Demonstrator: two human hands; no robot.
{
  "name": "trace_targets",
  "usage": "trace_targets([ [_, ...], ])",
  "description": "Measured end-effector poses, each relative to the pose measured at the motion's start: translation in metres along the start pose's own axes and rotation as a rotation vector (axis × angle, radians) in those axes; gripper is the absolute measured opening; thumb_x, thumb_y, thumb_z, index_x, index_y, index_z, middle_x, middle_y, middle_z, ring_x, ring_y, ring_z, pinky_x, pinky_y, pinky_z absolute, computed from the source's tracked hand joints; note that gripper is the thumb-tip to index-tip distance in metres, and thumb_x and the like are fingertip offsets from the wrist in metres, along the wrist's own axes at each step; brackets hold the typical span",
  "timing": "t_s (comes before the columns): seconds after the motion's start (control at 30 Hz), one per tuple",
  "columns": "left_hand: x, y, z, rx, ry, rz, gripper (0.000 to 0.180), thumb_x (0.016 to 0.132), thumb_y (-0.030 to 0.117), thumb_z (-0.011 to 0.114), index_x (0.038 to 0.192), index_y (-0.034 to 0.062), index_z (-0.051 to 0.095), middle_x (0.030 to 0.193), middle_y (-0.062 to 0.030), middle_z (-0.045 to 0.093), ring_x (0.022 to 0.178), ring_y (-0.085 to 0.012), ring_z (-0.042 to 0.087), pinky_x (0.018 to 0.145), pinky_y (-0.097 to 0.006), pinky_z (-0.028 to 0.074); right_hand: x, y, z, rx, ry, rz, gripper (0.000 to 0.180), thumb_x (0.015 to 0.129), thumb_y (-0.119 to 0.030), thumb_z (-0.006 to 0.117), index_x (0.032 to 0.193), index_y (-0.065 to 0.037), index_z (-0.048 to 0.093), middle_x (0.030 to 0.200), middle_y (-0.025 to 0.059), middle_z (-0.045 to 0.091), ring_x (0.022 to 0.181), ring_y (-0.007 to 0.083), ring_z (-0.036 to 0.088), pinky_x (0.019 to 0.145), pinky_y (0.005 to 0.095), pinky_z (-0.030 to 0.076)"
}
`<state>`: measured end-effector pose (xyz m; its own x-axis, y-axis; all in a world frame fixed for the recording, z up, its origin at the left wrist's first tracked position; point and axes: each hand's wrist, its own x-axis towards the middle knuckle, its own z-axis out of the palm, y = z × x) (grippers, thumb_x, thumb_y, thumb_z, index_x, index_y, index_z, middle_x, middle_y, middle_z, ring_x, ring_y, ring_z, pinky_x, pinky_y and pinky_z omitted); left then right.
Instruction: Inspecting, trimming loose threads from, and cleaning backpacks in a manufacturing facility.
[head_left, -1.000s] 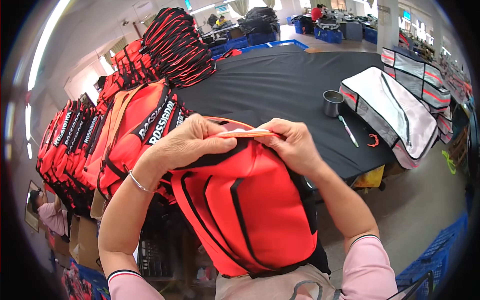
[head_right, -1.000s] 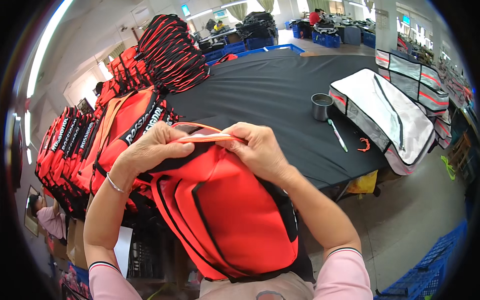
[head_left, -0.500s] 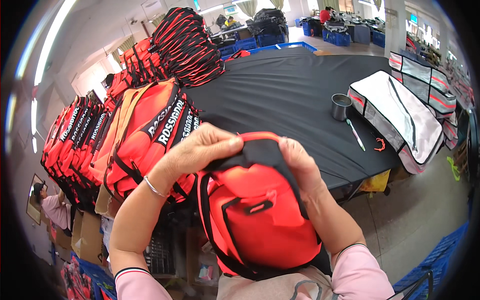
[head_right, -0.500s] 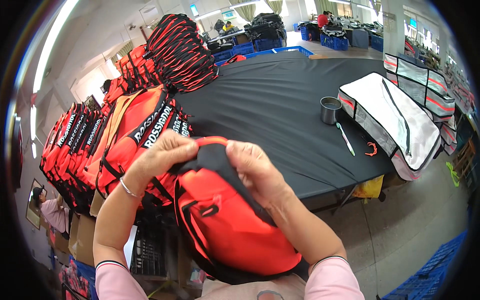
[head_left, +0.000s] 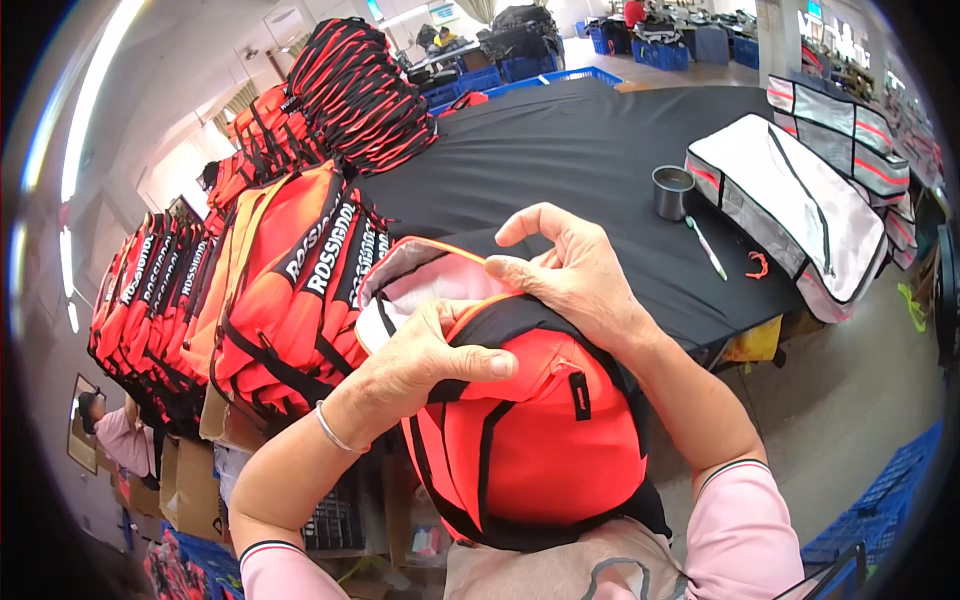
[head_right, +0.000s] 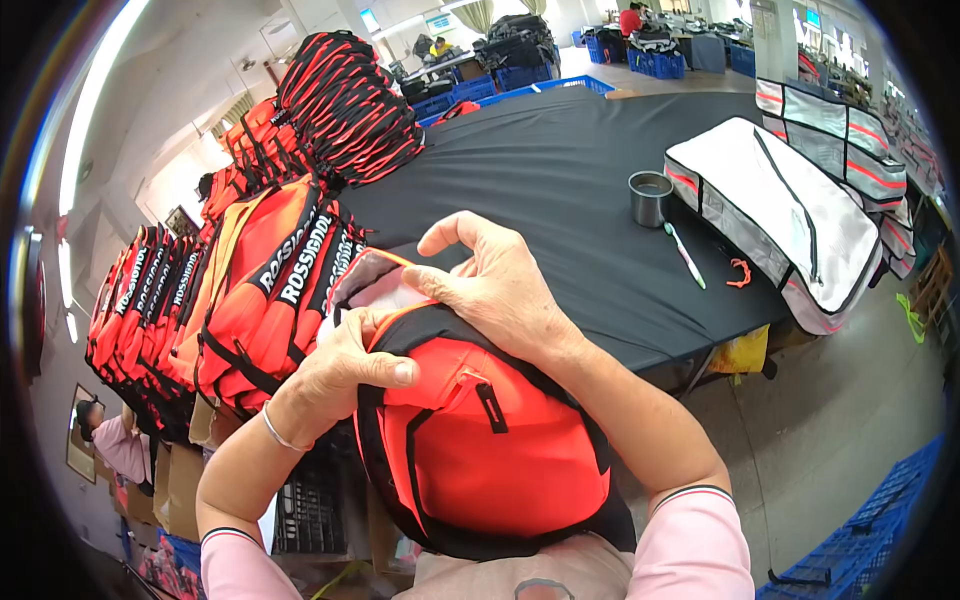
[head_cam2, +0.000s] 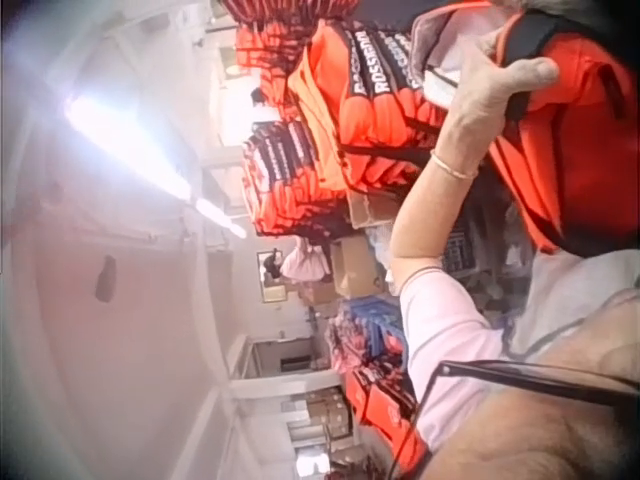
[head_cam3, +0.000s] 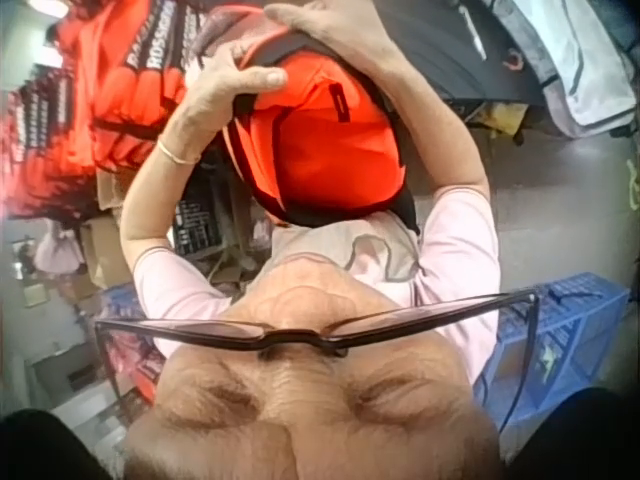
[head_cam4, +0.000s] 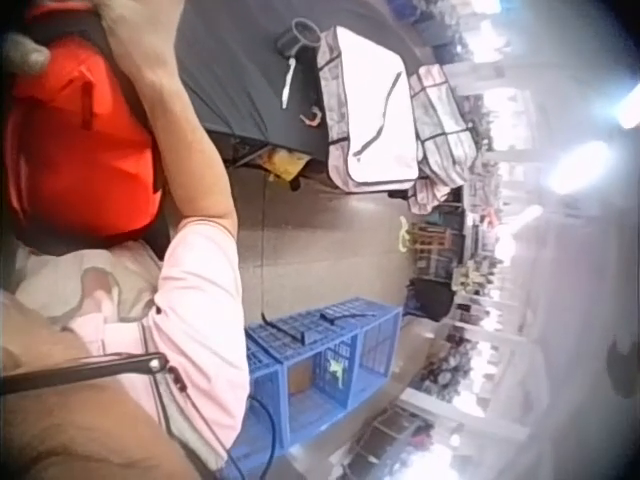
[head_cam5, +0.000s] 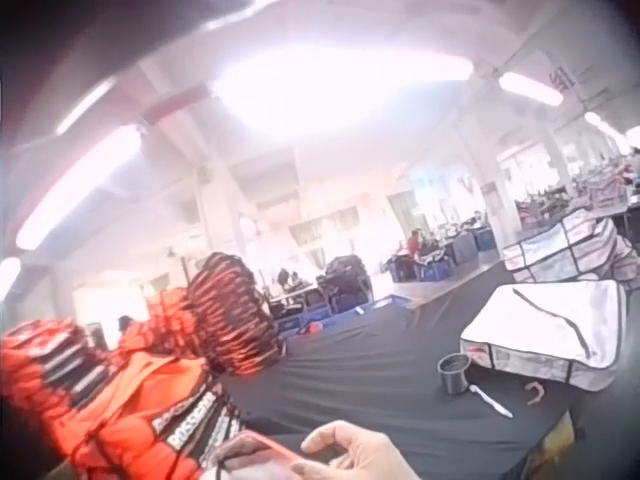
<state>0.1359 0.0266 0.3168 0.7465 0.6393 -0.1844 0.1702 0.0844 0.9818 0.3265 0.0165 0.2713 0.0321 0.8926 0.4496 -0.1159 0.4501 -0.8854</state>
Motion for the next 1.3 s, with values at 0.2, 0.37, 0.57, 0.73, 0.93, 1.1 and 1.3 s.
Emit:
trace_targets([
  [0.2,-0.001,-0.018,0.008,0.147,-0.060,-0.018,0.020,0.088,0.021,0.074,0.097,0.0027,0.070,0.078,0.0075,0.061,0.070,-0.0002,0.052,0.062,-0.019,0.043,0.004,0.014,0.004,-0.081,-0.074,-0.023,0.015,0.088,-0.007,0.069,0.097,0.000,0.060,0.082,0.0004,0.063,0.058,0.0003,0.057,0.049,0.0171,0.043],
  [0.37,0.001,-0.046,0.015,0.220,-0.036,0.042,0.028,0.081,0.016,0.076,0.102,0.0003,0.067,0.087,0.0028,0.065,0.077,-0.0048,0.057,0.070,-0.021,0.047,0.010,0.053,0.003,-0.241,-0.073,-0.091,0.015,0.088,-0.010,0.069,0.096,0.001,0.062,0.080,0.0007,0.063,0.063,0.0021,0.055,0.059,0.0214,0.046],
  [0.57,-0.008,-0.055,0.008,-0.260,0.088,0.073,0.053,0.072,0.006,0.081,0.120,-0.0018,0.060,0.106,-0.0058,0.069,0.095,-0.0131,0.066,0.089,-0.028,0.052,0.021,0.018,-0.001,-0.405,-0.382,-0.047,0.027,0.092,-0.024,0.067,0.098,0.003,0.068,0.083,0.0080,0.068,0.076,0.0117,0.062,0.071,0.0289,0.051],
  [0.73,-0.010,-0.063,0.009,-0.366,0.025,0.082,0.035,0.074,0.004,0.079,0.107,-0.0012,0.068,0.096,-0.0039,0.071,0.086,-0.0109,0.066,0.085,-0.026,0.052,0.021,0.013,0.023,-0.379,-0.392,-0.116,0.024,0.089,-0.020,0.068,0.094,0.003,0.068,0.084,0.0113,0.069,0.077,0.0167,0.064,0.072,0.0322,0.052],
  [0.93,-0.014,-0.064,0.021,-0.160,0.079,0.143,0.018,0.082,0.009,0.076,0.097,0.0006,0.071,0.086,0.0002,0.069,0.077,-0.0062,0.061,0.072,-0.022,0.050,0.017,0.019,0.028,-0.381,-0.294,-0.107,0.018,0.085,-0.013,0.068,0.095,0.001,0.066,0.084,0.0120,0.068,0.077,0.0191,0.065,0.072,0.0336,0.053],
  [1.1,-0.004,-0.068,0.013,-0.144,0.087,0.147,0.020,0.085,0.014,0.076,0.099,0.0007,0.071,0.085,0.0023,0.067,0.075,-0.0045,0.058,0.069,-0.021,0.049,0.029,0.039,0.033,-0.425,-0.262,-0.146,0.017,0.083,-0.012,0.067,0.094,0.000,0.065,0.089,0.0145,0.068,0.082,0.0234,0.066,0.078,0.0353,0.053],
  [1.3,-0.022,-0.016,-0.008,0.840,0.082,0.478,0.047,0.067,0.019,0.090,0.103,-0.0019,0.068,0.096,-0.0082,0.070,0.086,-0.0136,0.065,0.080,-0.028,0.051,0.028,0.003,0.007,-0.206,-0.249,-0.056,0.022,0.092,-0.022,0.066,0.097,-0.001,0.069,0.087,0.0024,0.066,0.070,0.0069,0.057,0.064,0.0237,0.048],
])
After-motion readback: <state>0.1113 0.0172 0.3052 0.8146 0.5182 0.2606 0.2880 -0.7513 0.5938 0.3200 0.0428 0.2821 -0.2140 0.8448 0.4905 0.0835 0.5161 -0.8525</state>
